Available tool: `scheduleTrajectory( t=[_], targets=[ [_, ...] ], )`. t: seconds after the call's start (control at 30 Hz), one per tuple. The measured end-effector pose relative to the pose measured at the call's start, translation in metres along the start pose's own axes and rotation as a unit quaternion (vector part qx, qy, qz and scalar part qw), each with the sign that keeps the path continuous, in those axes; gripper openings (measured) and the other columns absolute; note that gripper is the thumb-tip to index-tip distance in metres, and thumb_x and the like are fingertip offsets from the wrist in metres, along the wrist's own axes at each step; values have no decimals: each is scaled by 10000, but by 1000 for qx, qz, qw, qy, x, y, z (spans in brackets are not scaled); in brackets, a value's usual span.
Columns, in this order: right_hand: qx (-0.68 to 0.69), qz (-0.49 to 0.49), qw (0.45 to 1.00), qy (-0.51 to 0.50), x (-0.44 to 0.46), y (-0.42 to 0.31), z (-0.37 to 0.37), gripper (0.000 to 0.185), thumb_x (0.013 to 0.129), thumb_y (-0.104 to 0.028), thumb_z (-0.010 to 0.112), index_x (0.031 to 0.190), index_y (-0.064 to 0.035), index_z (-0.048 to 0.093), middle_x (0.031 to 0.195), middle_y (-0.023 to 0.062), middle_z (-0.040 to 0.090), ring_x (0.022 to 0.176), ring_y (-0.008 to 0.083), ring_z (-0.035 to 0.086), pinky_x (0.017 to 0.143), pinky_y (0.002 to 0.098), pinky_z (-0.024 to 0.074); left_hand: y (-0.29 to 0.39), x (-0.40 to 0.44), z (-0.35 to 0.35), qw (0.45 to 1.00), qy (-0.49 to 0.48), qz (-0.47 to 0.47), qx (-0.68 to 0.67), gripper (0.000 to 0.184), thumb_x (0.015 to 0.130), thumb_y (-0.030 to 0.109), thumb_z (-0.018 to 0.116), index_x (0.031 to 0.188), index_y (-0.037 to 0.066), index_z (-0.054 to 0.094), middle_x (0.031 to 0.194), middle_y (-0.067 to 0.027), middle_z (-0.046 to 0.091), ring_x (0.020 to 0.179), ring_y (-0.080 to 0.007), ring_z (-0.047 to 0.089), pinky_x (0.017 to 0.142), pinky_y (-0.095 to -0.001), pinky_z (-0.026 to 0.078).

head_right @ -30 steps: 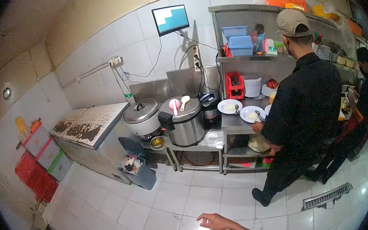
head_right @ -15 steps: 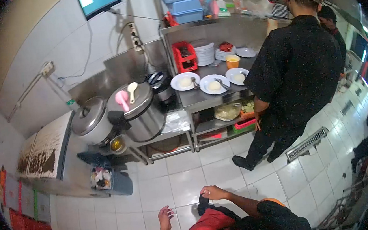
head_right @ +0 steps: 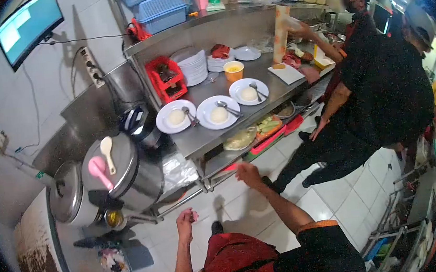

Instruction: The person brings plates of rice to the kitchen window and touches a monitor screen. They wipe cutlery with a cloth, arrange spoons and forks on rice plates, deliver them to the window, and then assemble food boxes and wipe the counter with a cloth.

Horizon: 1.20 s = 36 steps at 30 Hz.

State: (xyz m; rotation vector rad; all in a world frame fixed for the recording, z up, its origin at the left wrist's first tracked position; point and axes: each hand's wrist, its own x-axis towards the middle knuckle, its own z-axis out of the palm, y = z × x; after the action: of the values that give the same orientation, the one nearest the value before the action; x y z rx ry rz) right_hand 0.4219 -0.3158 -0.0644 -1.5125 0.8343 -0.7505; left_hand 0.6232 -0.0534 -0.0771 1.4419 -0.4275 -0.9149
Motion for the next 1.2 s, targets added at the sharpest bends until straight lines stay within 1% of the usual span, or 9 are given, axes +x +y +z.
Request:
scheduleTrajectory(
  t=[0.07, 0.13, 0.27, 0.47, 0.67, 0.97, 1.03, 1.1, 1.2],
  targets=[
    [4, -17, 997, 71, 46, -22, -25, 240, 915, -215, 446, 929, -28, 597, 649, 76, 601, 598, 145, 576, 548, 296, 477, 23, 55, 23, 998, -54, 7, -11, 346, 926, 285, 504, 1101, -11, 546, 885, -74, 622, 750, -140, 593, 689, -254, 472],
    [-226, -135, 942, 207, 89, -39, -48, 213, 884, -189, 473, 883, -26, 610, 619, 128, 594, 583, 252, 596, 553, 365, 477, 33, 110, 49, 996, -87, 19, -16, 354, 922, 293, 512, 1099, -12, 546, 884, -72, 622, 753, -138, 592, 690, -251, 471],
    [-422, -126, 841, 315, 178, -43, -91, 190, 812, -185, 545, 902, -32, 613, 679, 180, 583, 666, 343, 606, 609, 429, 474, 54, 192, 105, 984, -165, -15, -68, 327, 918, 276, 524, 1087, -3, 555, 895, -80, 624, 770, -137, 593, 706, -262, 478],
    [-568, 66, 778, 262, 299, -4, -156, 543, 681, -205, 624, 1144, 39, 476, 1155, 223, 475, 1067, 394, 469, 879, 471, 427, 42, 280, 177, 963, -224, -118, -91, 386, 893, 172, 556, 1203, 0, 404, 1002, -124, 593, 833, -186, 609, 715, -299, 504],
    [-657, 34, 698, 283, 323, -7, -162, 595, 639, -274, 634, 1148, -5, 485, 1093, 177, 464, 1041, 337, 438, 887, 487, 340, 40, 304, 205, 973, -145, -119, -136, 331, 876, 115, 557, 1154, 25, 403, 980, -116, 600, 777, -181, 611, 682, -281, 501],
    [-664, -98, 707, 223, 353, 27, -221, 337, 674, -145, 560, 983, -9, 564, 1036, 133, 526, 969, 295, 487, 805, 420, 394, 36, 320, 228, 982, -73, -116, -128, 336, 881, 69, 512, 1198, 51, 401, 1000, -90, 583, 763, -169, 609, 649, -288, 516],
    [-722, -122, 660, 166, 362, 40, -235, 289, 685, -129, 552, 949, -13, 561, 1038, 148, 517, 970, 302, 485, 793, 426, 401, 48, 314, 238, 983, -35, -104, -149, 379, 875, 55, 498, 1236, 67, 384, 1038, -89, 569, 798, -181, 609, 664, -297, 526],
    [-712, -79, 693, 81, 364, 23, -243, 302, 710, -119, 540, 989, -5, 560, 986, 161, 527, 945, 308, 500, 787, 431, 413, 55, 312, 238, 979, -21, -141, -145, 394, 862, 21, 469, 1243, 83, 388, 1103, -80, 544, 886, -217, 592, 701, -338, 528],
    [-600, -147, 766, 179, 358, -9, -248, 282, 758, -129, 530, 1005, 0, 570, 980, 183, 546, 954, 325, 519, 807, 445, 420, 60, 310, 237, 986, -32, -114, -116, 401, 865, 7, 451, 1254, 85, 391, 1105, -87, 534, 912, -233, 570, 752, -367, 506]
  ],
)
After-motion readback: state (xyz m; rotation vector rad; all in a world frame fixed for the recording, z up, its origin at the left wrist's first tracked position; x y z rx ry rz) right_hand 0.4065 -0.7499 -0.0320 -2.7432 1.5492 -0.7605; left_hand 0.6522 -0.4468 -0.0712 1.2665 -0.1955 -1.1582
